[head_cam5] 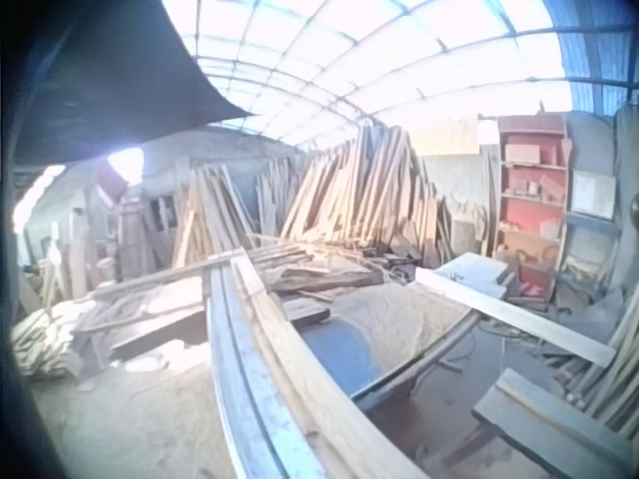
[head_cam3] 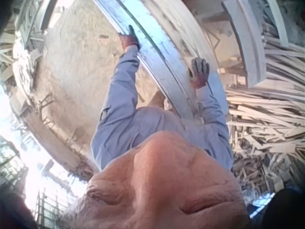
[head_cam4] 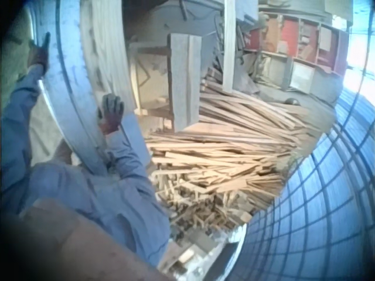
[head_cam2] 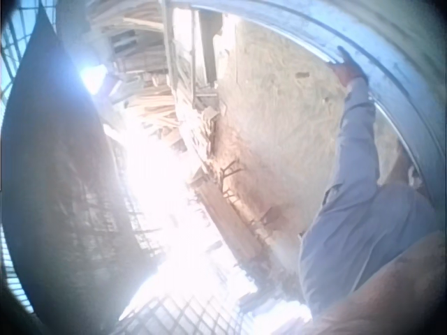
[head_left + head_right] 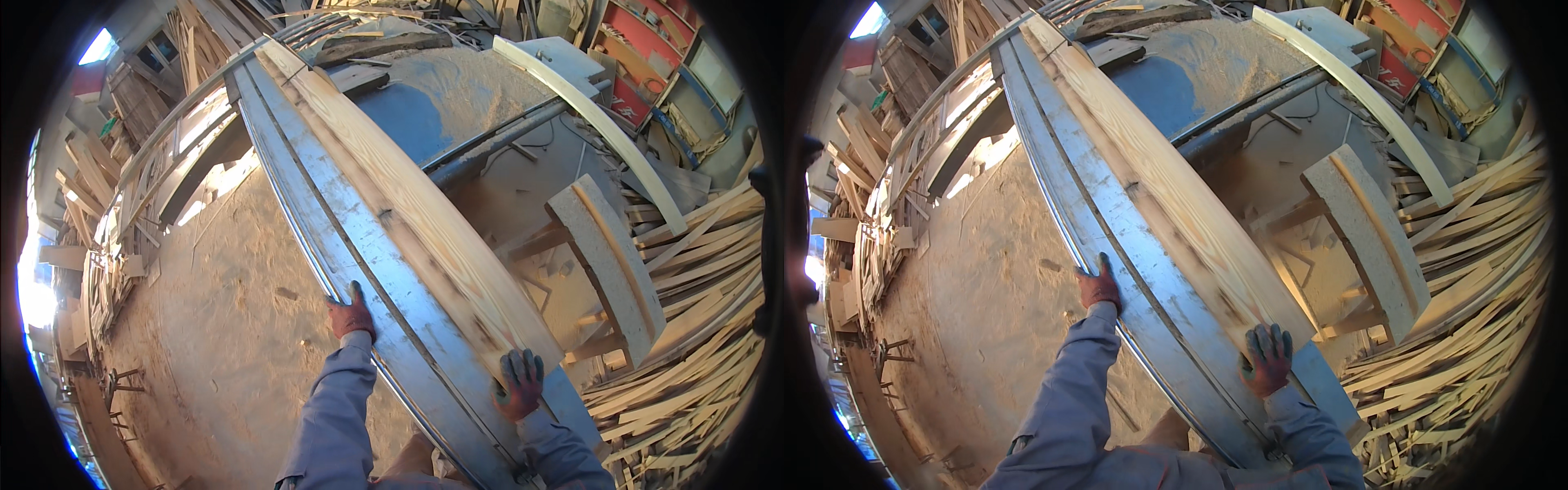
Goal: The person walks through a cluttered woodworking shop and picks up a long wooden plank. They place the plank on a metal workbench and repeatedly slide it back and forth along the surface, adjusting its position with both hands.
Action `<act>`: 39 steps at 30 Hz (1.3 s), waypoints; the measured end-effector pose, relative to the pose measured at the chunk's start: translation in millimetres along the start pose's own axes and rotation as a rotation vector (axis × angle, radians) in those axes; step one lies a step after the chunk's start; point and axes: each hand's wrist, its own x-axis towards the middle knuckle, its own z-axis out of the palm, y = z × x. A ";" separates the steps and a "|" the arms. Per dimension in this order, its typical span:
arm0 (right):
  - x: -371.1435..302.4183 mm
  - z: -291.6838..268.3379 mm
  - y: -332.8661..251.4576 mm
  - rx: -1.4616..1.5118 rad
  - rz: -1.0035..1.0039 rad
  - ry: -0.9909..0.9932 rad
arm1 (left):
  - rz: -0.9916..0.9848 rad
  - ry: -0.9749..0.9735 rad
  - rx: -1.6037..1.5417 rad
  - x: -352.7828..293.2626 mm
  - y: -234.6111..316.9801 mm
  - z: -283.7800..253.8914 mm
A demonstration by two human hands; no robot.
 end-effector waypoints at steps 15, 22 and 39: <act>-5.1 -0.4 1.9 0.009 0.008 0.010 | -0.014 -0.021 -0.024 6.0 -8.1 7.9; -1.7 -0.9 3.6 0.010 0.021 -0.022 | 0.077 0.016 -0.087 13.6 -11.5 16.5; 6.7 18.9 3.3 0.015 0.031 0.007 | 0.062 0.018 -0.089 23.9 2.7 14.6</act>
